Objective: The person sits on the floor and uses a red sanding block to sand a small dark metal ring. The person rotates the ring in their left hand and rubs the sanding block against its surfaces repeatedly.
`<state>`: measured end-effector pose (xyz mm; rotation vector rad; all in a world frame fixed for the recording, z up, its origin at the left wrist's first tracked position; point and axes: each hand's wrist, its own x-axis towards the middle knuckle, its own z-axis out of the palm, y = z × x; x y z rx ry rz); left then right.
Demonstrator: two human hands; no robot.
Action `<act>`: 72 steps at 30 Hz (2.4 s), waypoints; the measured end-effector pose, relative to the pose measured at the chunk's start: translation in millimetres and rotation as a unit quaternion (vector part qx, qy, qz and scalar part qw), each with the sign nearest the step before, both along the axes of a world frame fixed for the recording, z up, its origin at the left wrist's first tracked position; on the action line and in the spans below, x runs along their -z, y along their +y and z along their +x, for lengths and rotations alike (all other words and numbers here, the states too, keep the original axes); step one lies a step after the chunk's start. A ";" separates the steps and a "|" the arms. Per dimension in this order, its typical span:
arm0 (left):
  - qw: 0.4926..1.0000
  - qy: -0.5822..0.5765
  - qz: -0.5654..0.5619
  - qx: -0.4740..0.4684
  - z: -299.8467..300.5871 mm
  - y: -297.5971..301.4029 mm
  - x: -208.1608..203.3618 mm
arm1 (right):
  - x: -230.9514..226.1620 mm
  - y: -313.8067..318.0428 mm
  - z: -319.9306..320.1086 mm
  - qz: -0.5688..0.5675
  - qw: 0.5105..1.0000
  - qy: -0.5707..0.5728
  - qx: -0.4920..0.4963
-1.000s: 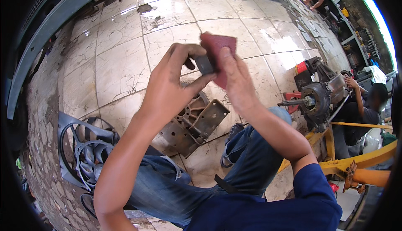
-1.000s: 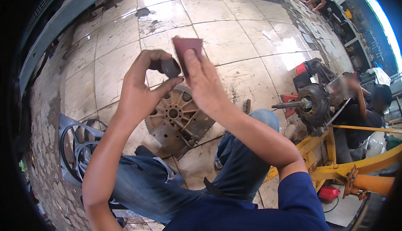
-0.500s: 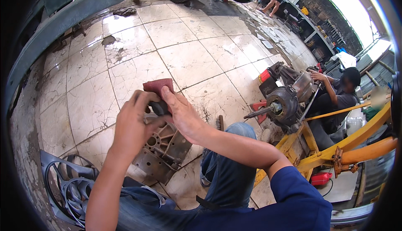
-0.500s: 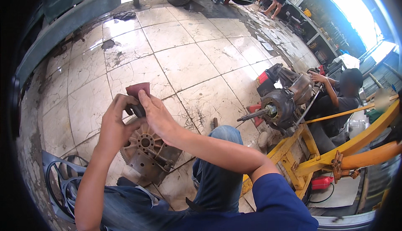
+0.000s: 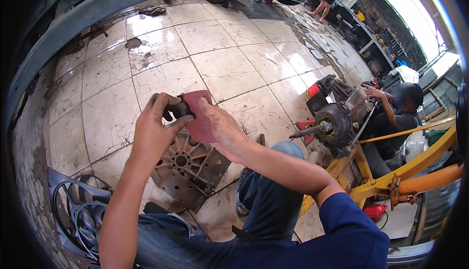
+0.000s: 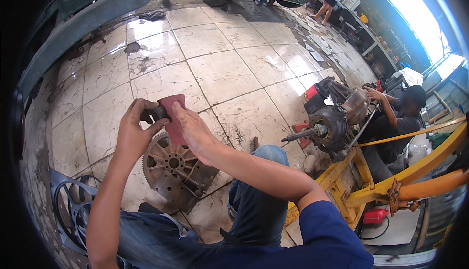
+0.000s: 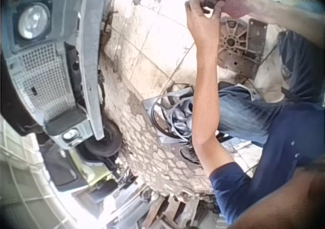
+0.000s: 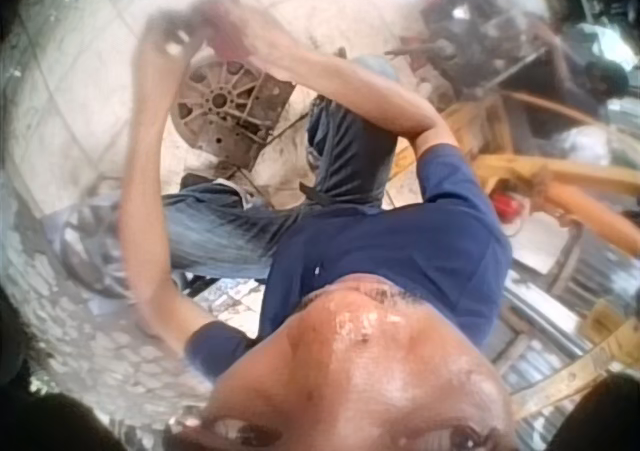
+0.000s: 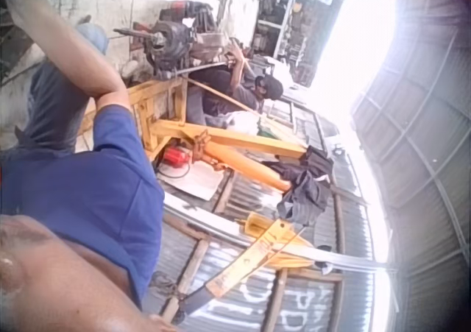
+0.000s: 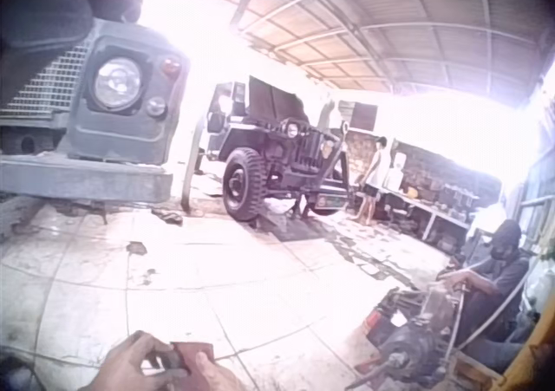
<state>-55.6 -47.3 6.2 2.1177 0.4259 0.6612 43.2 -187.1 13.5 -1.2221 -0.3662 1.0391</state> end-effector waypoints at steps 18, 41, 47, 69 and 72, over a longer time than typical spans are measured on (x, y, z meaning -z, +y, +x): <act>0.992 0.036 0.083 0.082 -8.5 -46.0 -7.0 | 6.3 1.4 12.0 -0.009 0.998 0.057 0.001; 0.996 0.037 0.067 -0.038 -1.4 -24.6 -9.2 | 6.2 2.8 7.4 0.042 0.999 0.024 -0.018; 0.998 0.007 0.055 -0.031 -7.4 -36.0 -2.9 | 1.2 1.6 0.9 0.004 1.000 0.028 0.000; 0.997 0.019 0.056 -0.049 -3.5 -28.1 -12.9 | 1.2 2.3 0.6 0.020 1.000 -0.010 0.003; 0.995 0.059 0.019 -0.073 -0.4 -20.9 -9.3 | 2.4 0.8 -2.6 -0.004 1.000 -0.023 -0.002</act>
